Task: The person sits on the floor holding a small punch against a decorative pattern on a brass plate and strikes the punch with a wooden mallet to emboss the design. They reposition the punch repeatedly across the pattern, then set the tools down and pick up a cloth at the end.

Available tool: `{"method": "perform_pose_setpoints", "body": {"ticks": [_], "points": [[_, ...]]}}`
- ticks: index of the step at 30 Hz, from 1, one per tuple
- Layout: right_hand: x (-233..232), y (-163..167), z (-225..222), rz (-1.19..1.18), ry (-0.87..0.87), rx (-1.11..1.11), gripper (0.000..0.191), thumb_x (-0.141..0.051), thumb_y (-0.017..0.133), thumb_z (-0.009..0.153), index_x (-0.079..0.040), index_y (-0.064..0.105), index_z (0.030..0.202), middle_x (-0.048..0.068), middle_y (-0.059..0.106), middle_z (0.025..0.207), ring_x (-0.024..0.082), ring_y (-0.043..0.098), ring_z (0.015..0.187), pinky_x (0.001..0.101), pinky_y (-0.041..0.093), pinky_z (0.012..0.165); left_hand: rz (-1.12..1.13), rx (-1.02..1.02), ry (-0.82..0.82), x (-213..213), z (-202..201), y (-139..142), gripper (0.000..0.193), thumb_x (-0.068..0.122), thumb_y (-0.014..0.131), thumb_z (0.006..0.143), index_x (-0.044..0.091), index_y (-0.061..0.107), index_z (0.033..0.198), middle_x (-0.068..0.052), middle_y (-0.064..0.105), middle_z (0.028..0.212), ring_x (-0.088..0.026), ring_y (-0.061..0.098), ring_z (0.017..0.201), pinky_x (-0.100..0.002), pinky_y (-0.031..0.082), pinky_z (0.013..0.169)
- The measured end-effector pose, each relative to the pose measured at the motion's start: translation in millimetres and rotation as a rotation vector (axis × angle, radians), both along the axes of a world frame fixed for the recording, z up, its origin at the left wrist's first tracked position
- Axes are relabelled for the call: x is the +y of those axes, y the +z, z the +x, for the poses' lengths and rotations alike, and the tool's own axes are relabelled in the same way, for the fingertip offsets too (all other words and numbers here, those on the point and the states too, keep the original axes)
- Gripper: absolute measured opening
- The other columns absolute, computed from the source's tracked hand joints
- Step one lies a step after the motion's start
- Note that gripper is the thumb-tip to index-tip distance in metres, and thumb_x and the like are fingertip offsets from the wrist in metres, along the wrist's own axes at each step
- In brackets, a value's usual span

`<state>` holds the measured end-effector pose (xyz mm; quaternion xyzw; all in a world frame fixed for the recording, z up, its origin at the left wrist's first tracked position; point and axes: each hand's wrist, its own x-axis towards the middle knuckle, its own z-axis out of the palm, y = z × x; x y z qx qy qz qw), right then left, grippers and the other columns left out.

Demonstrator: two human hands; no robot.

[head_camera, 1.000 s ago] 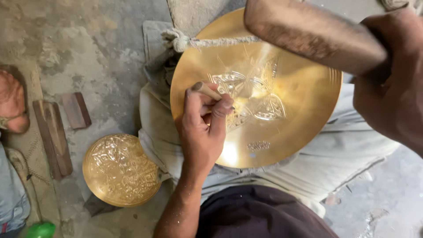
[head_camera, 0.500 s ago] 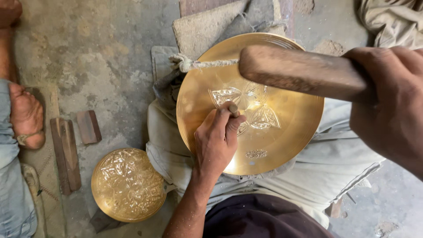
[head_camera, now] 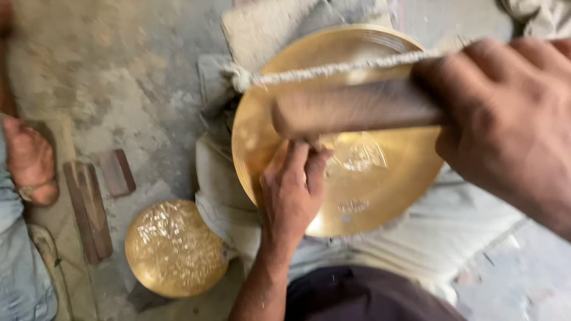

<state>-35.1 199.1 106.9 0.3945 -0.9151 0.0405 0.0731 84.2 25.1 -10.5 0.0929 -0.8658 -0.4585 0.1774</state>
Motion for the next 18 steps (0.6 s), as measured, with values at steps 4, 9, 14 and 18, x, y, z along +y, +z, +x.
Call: {"method": "perform_pose_setpoints", "body": {"ticks": [4, 9, 14, 18], "points": [[16, -5, 14, 0.025, -0.071, -0.045, 0.049, 0.004, 0.075, 0.067, 0.000, 0.071, 0.116, 0.017, 0.071, 0.097, 0.035, 0.069, 0.090, 0.0468, 0.052, 0.086, 0.049, 0.013, -0.027, -3, 10, -16, 0.018, 0.018, 0.068, 0.102, 0.004, 0.062, 0.112, -0.011, 0.068, 0.092, -0.031, 0.072, 0.081, -0.041, 0.055, 0.067], [39, -5, 26, -0.085, -0.161, -0.061, 0.038, 0.010, 0.067, 0.083, 0.002, 0.069, 0.120, 0.018, 0.070, 0.103, 0.033, 0.070, 0.094, 0.0404, 0.056, 0.084, 0.386, 0.017, 0.022, -7, 14, -21, 0.015, 0.013, 0.068, 0.104, 0.003, 0.060, 0.111, -0.008, 0.072, 0.099, -0.016, 0.076, 0.088, -0.030, 0.063, 0.072], [55, -11, 21, -0.172, -0.264, -0.115, 0.035, 0.014, 0.065, 0.087, 0.007, 0.067, 0.121, 0.024, 0.068, 0.104, 0.036, 0.069, 0.089, 0.0403, 0.056, 0.074, 0.438, -0.046, -0.001, -16, 5, -19, 0.020, 0.013, 0.072, 0.099, 0.001, 0.061, 0.110, -0.006, 0.075, 0.090, -0.011, 0.076, 0.081, -0.027, 0.062, 0.066], [54, -14, 14, -0.139, -0.222, -0.062, 0.040, 0.014, 0.065, 0.084, 0.004, 0.068, 0.122, 0.022, 0.069, 0.104, 0.037, 0.069, 0.094, 0.0420, 0.056, 0.084, 0.293, -0.038, -0.106, -19, -1, -19, 0.022, 0.014, 0.074, 0.098, 0.002, 0.064, 0.113, -0.007, 0.073, 0.087, -0.016, 0.075, 0.075, -0.030, 0.059, 0.064]]}}
